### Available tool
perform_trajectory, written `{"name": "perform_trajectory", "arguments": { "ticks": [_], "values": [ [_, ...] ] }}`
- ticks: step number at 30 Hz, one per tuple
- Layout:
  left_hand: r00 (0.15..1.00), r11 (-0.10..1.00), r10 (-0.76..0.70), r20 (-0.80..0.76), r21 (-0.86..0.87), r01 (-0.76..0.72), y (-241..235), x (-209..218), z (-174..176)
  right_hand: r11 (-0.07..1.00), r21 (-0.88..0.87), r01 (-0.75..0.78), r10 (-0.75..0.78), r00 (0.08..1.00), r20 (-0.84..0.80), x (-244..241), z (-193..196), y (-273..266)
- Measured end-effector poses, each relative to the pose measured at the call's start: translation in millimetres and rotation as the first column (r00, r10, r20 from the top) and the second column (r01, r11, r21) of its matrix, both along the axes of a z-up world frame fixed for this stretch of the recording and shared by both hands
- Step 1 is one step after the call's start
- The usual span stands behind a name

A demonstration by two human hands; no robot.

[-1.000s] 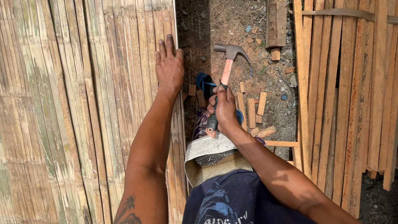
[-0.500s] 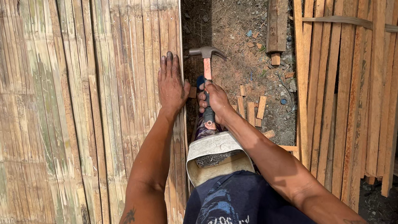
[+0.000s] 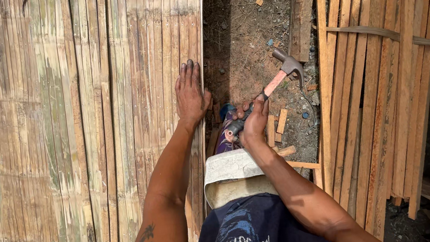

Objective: The person uses a hammer to drive nails into a large bamboo panel. They also use a machete to cut a wire and a hand saw to trim a bamboo strip. The work is performed outdoors on a dirt ground with scattered wood pieces.

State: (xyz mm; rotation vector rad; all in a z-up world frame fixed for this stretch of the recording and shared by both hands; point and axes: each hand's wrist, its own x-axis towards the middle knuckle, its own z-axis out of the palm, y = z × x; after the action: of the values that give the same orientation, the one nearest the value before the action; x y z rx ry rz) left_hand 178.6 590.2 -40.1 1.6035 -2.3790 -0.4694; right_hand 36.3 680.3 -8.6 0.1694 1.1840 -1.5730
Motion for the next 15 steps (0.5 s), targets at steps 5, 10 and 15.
{"name": "perform_trajectory", "arguments": {
  "ticks": [5,10,15],
  "values": [
    [0.999,1.0,0.019,-0.051,0.016,-0.018,10,-2,-5,0.811,0.13,-0.571,0.567,0.821,0.069,-3,-6,-1],
    [1.0,1.0,0.009,-0.017,0.01,-0.009,3,2,-9,0.997,-0.042,0.06,-0.063,0.994,-0.095,-24,-18,-5],
    [0.999,0.998,-0.004,-0.042,0.07,0.007,0,7,-19,0.833,0.039,-0.551,0.535,0.823,0.191,-10,-29,9]
  ]
}}
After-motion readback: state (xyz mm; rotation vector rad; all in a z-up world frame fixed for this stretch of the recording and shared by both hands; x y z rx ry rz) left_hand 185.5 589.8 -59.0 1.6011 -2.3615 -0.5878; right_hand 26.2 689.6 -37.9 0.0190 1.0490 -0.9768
